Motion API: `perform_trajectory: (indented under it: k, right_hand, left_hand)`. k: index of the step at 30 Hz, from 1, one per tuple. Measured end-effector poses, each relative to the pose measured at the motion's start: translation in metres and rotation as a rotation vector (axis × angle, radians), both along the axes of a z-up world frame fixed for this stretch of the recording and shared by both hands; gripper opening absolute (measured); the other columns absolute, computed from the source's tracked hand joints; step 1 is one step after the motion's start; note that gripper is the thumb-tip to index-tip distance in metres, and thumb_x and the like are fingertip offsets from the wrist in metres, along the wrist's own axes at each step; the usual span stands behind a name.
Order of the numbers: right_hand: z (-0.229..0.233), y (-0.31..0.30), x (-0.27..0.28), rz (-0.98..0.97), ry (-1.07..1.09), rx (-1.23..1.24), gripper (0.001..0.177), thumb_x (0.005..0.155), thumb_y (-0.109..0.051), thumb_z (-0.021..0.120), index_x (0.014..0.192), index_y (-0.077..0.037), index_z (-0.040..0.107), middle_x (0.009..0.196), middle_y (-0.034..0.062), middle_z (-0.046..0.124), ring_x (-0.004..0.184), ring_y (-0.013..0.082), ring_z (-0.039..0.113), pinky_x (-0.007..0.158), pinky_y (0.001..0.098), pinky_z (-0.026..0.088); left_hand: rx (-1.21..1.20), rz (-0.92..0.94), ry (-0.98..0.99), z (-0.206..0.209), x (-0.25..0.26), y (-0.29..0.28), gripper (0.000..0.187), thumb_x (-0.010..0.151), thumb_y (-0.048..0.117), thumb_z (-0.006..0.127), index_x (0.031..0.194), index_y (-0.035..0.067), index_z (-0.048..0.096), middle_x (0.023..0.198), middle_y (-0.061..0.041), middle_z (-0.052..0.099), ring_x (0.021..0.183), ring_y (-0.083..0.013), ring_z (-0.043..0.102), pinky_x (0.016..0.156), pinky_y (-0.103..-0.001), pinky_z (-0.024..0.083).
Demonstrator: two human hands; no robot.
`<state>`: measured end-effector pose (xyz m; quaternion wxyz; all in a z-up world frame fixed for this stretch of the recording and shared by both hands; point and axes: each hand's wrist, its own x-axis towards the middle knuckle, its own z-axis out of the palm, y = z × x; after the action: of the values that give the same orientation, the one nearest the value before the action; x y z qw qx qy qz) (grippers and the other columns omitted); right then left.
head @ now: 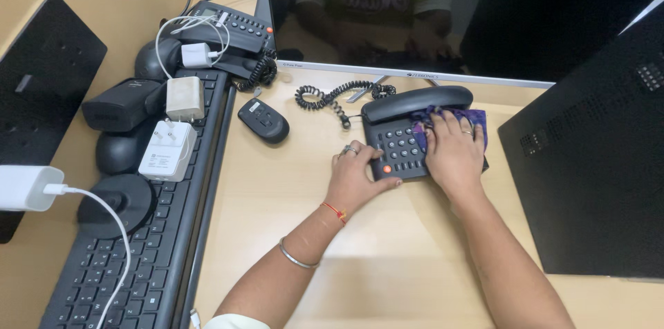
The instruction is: The person wipes a camera, a power adapter, and a computer monitor with a cloth, then organizes a charging cable by coiling it and placing it on a desk.
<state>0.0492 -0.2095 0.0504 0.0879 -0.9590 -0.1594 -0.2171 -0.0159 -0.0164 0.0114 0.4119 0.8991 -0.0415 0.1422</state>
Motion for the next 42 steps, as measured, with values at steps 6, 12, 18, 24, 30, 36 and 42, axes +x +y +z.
perform_trajectory:
  k: [6,12,18,24,30,36,42]
  right_hand:
    - [-0.033,0.020,-0.005,0.141,0.007,0.007,0.040,0.097,-0.019,0.058,0.132,-0.001,0.065,0.133,0.0209,0.064,0.127,0.0413,0.057,0.115,0.0522,0.037]
    - [-0.025,0.017,-0.019,0.381,0.080,0.337,0.022,0.074,0.001,0.060,0.090,-0.004,0.075,0.097,0.0133,0.073,0.099,0.0340,0.065,0.092,0.0450,0.047]
    - [-0.031,0.012,-0.019,0.520,0.222,0.544,0.011,0.071,-0.001,0.059,0.063,-0.002,0.065,0.065,0.0116,0.063,0.066,0.0292,0.063,0.070,0.0385,0.050]
    - [-0.014,-0.006,-0.023,0.321,0.300,0.593,0.016,0.080,-0.009,0.058,0.071,-0.003,0.070,0.068,0.0113,0.068,0.060,0.0267,0.069,0.058,0.0357,0.054]
    - [0.025,-0.026,-0.011,-0.004,-0.147,0.278,0.042,0.086,-0.026,0.075,0.124,-0.009,0.070,0.119,0.0176,0.072,0.088,0.0345,0.072,0.072,0.0423,0.056]
    - [0.032,-0.012,-0.006,-0.315,0.281,0.061,0.095,0.075,-0.060,0.083,0.145,-0.002,0.054,0.102,0.0280,0.067,0.088,0.0421,0.069,0.078,0.0473,0.057]
    - [0.036,-0.009,-0.016,-0.255,0.064,0.089,0.074,0.072,-0.051,0.088,0.117,0.005,0.067,0.108,0.0282,0.060,0.076,0.0431,0.068,0.070,0.0464,0.057]
  left_hand:
    - [0.013,0.049,-0.062,-0.001,0.002,-0.004,0.063,0.053,0.051,0.092,0.098,0.012,0.073,0.111,-0.006,0.063,0.108,-0.0276,0.060,0.095,-0.046,0.040]
    - [0.028,0.093,-0.062,0.001,0.001,-0.004,0.072,0.052,0.054,0.094,0.104,0.012,0.067,0.112,-0.008,0.061,0.109,-0.0306,0.058,0.096,-0.047,0.040]
    - [0.042,0.065,-0.054,-0.003,0.005,-0.002,0.082,0.054,0.054,0.090,0.116,0.010,0.058,0.117,-0.009,0.058,0.115,-0.0304,0.056,0.097,-0.049,0.039]
    - [0.020,0.044,-0.186,-0.003,0.003,0.008,0.065,0.075,0.050,0.084,0.120,0.011,0.058,0.127,-0.012,0.055,0.129,-0.0338,0.050,0.109,-0.051,0.035]
    - [0.189,0.379,-0.183,0.005,0.024,0.049,0.067,0.083,0.039,0.078,0.138,0.007,0.055,0.155,-0.021,0.034,0.149,-0.0424,0.019,0.119,-0.062,0.012]
    - [0.282,0.687,-0.085,0.018,0.018,0.101,0.078,0.077,0.039,0.082,0.145,0.016,0.052,0.155,-0.031,0.025,0.143,-0.0573,0.010,0.114,-0.067,0.013]
    - [0.131,0.625,-0.085,-0.006,0.024,0.121,0.060,0.082,0.036,0.080,0.138,0.024,0.062,0.156,-0.027,0.038,0.141,-0.0499,0.034,0.114,-0.053,0.039]
